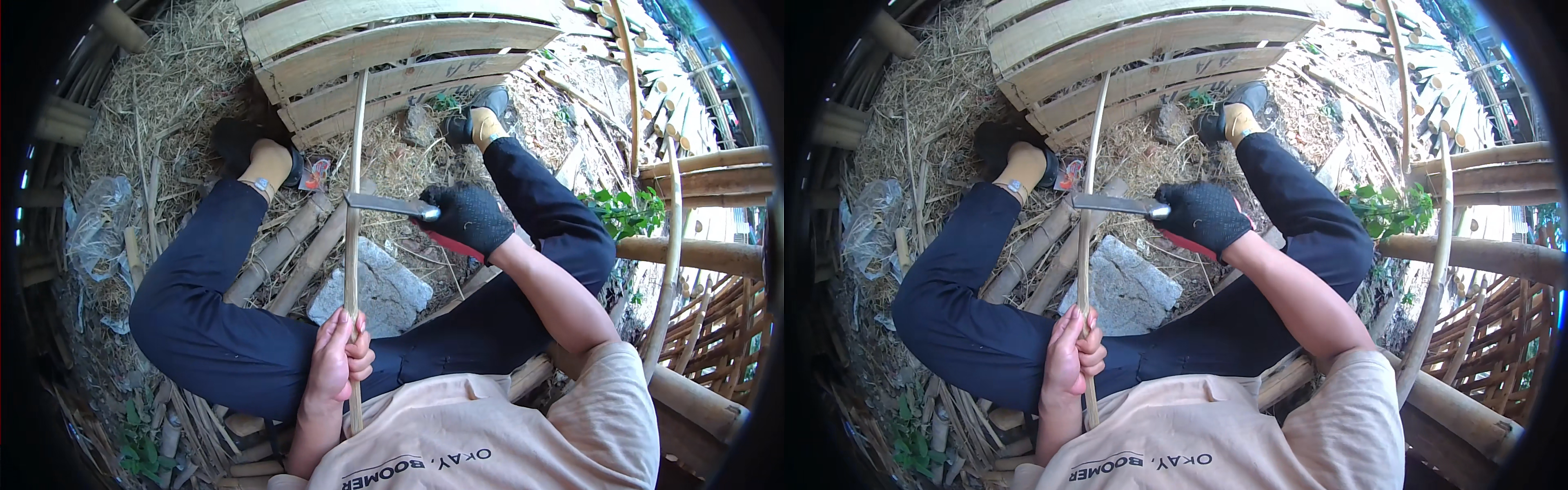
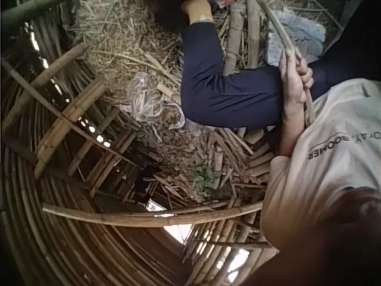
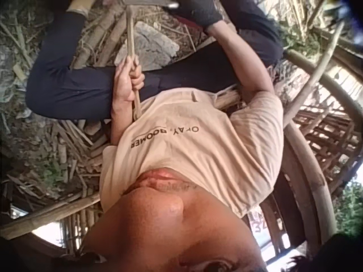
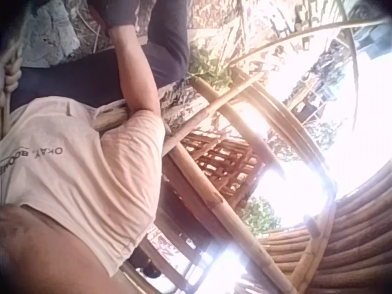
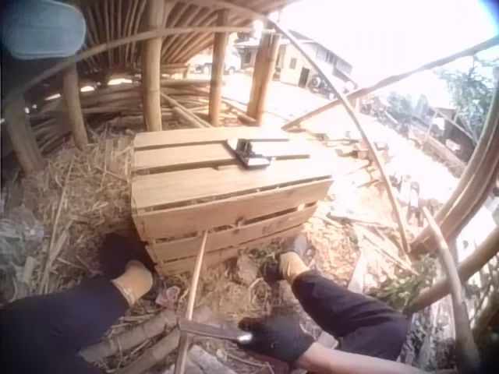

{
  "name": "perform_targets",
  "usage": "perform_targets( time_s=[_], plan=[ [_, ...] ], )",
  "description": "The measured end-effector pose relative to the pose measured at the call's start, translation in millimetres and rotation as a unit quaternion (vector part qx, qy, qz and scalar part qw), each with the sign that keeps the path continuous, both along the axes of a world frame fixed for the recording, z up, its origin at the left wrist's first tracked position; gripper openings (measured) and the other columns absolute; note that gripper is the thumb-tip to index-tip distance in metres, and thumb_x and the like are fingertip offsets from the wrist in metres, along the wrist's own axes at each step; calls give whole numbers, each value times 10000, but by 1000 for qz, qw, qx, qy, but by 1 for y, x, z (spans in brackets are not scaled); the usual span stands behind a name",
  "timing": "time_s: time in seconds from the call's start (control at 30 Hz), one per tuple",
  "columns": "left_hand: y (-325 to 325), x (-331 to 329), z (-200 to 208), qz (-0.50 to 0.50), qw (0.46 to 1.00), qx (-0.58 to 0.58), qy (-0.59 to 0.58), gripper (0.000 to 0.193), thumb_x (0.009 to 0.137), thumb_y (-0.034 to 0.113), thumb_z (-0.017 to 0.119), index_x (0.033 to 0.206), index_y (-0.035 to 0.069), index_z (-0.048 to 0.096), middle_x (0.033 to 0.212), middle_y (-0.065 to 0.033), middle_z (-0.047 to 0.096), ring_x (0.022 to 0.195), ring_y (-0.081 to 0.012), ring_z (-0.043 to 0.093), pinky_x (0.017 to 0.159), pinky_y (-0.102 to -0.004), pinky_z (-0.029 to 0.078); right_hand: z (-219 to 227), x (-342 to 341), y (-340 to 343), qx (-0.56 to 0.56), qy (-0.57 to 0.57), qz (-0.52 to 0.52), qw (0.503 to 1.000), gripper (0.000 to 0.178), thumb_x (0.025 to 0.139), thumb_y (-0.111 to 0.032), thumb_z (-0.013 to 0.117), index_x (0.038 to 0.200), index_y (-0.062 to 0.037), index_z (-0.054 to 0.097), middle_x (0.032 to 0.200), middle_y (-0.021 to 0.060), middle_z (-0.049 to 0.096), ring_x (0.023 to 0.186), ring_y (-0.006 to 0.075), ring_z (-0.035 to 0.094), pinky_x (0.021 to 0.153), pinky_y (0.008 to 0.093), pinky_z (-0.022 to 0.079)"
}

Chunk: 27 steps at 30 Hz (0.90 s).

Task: The person sands the surface of a bamboo strip using a small metal block.

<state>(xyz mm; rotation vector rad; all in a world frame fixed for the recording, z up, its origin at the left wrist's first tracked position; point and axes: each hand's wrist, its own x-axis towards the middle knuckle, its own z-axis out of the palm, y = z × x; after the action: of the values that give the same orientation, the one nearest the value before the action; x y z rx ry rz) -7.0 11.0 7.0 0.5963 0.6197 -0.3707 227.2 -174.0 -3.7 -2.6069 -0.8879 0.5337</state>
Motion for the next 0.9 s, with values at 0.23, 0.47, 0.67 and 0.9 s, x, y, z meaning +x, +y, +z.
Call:
perform_targets(
  time_s=[0.23, 0.47, 0.67, 0.9],
  plan=[
    [1, -1, 1, -13, 1000, -1, -4, 290, 1107, 350, 357, 953, 126, 459, 576, 78, 250, 421, -2, 176, 368, -210, 130, 13, -1, 4, 47, 3, 62, 997, 219, 849, -333, 672, 915, -126, 693, 770, 176, 690, 740, 390, 686, 689, 485, 545],
    [2, -1, 2, -30, 999, -19, 13, 283, 1101, 349, 371, 940, 135, 464, 582, 81, 248, 424, -4, 175, 369, -209, 131, 0, -1, -1, 91, 0, 42, 995, 242, 846, -351, 679, 916, -120, 696, 765, 179, 688, 737, 401, 680, 686, 485, 545],
    [-1, 4, -2, -73, 996, -43, 29, 282, 1098, 351, 371, 940, 137, 464, 589, 84, 247, 429, -5, 173, 373, -202, 135, 2, -2, 4, 80, 11, 69, 994, 252, 847, -361, 682, 920, -121, 704, 757, 177, 686, 734, 402, 680, 684, 480, 546],
    [-4, 28, 4, -109, 994, -9, 18, 274, 1099, 338, 370, 948, 132, 469, 601, 85, 256, 440, -7, 175, 380, -204, 135, 6, -5, 0, 117, -3, 66, 991, 263, 840, -393, 730, 901, -140, 691, 739, 154, 665, 705, 384, 662, 616, 456, 511]
  ],
)
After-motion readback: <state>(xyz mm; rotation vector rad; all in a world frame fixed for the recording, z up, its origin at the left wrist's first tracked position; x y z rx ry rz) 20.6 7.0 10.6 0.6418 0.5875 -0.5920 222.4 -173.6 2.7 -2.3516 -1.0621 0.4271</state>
